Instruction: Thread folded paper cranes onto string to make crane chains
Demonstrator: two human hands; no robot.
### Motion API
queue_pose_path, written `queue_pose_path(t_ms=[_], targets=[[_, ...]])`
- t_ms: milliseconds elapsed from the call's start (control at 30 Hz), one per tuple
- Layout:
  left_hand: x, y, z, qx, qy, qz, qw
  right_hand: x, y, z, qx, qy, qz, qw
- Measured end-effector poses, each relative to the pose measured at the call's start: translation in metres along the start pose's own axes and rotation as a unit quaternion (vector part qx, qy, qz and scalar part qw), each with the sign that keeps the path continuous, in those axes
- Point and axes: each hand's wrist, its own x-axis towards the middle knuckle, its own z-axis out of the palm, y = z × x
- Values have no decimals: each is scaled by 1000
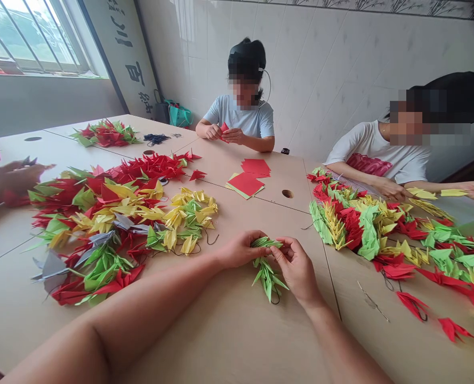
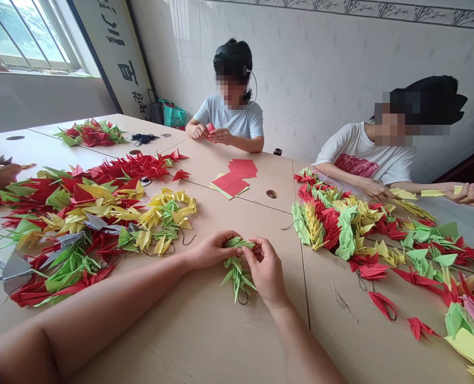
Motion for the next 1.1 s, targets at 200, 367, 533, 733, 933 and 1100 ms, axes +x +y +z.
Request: queue_pose_path(t_ms=[200,367,533,733,933,1100], targets=[[3,-1,-2,-25,64,-23,997,-1,-2,-1,17,31,-6,999],[2,3,-2,-42,106,-44,993,-6,-12,1,-12,-27,-37,999],[1,2,-1,-89,76,-66,991,-5,-16,1,-1,-46,-34,998],[3,0,-3,-226,77,-67,969,1,-7,-2,109,-13,57,992],[2,4,-2,-254,51,-67,963,7,-1,-5,213,21,121,969],[1,4,-3,-168,54,-60,982,11,1,-8,264,62,149,951]])
